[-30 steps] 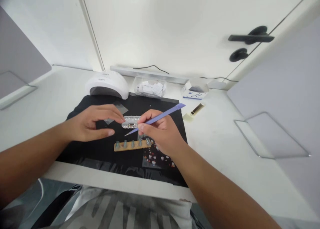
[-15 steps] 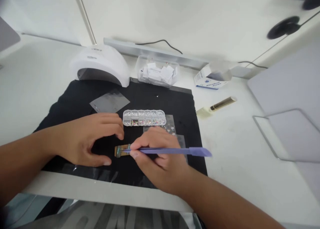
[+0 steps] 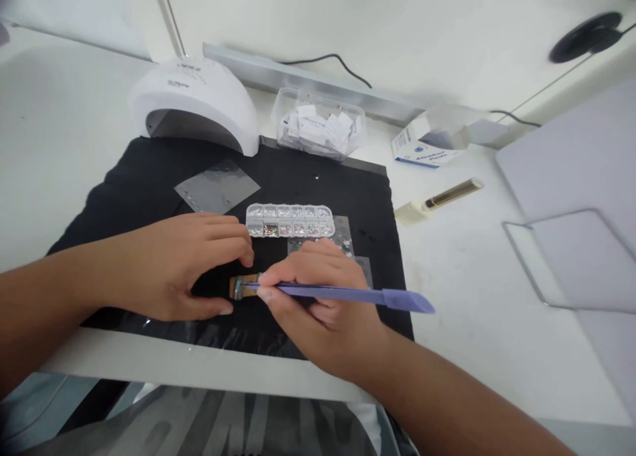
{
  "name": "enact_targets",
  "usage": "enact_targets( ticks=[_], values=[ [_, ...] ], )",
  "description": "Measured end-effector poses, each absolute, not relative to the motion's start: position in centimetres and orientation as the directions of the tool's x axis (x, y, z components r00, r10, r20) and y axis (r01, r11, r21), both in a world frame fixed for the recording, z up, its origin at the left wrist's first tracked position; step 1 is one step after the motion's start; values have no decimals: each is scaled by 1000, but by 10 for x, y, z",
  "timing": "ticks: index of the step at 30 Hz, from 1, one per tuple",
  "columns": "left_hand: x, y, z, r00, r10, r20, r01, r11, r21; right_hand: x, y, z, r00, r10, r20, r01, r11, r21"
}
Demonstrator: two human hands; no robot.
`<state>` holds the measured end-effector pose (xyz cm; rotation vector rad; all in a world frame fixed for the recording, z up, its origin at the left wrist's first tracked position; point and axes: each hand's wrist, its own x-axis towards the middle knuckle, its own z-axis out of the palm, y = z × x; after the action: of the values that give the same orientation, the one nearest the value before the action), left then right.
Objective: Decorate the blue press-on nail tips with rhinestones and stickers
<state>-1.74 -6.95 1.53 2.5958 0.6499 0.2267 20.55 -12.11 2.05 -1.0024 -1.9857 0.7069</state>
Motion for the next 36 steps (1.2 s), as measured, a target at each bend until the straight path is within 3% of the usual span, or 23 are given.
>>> enact_targets(
  ticks=[27,36],
  values=[
    [-23,-63,18,888,459,22,397,-790,466,206,-121,20,-356,863,357,354,479,-803],
    [-27,-60,18,850,527,15,462,-758,461,225,-108,13,-117,935,335,420,352,-837]
  ],
)
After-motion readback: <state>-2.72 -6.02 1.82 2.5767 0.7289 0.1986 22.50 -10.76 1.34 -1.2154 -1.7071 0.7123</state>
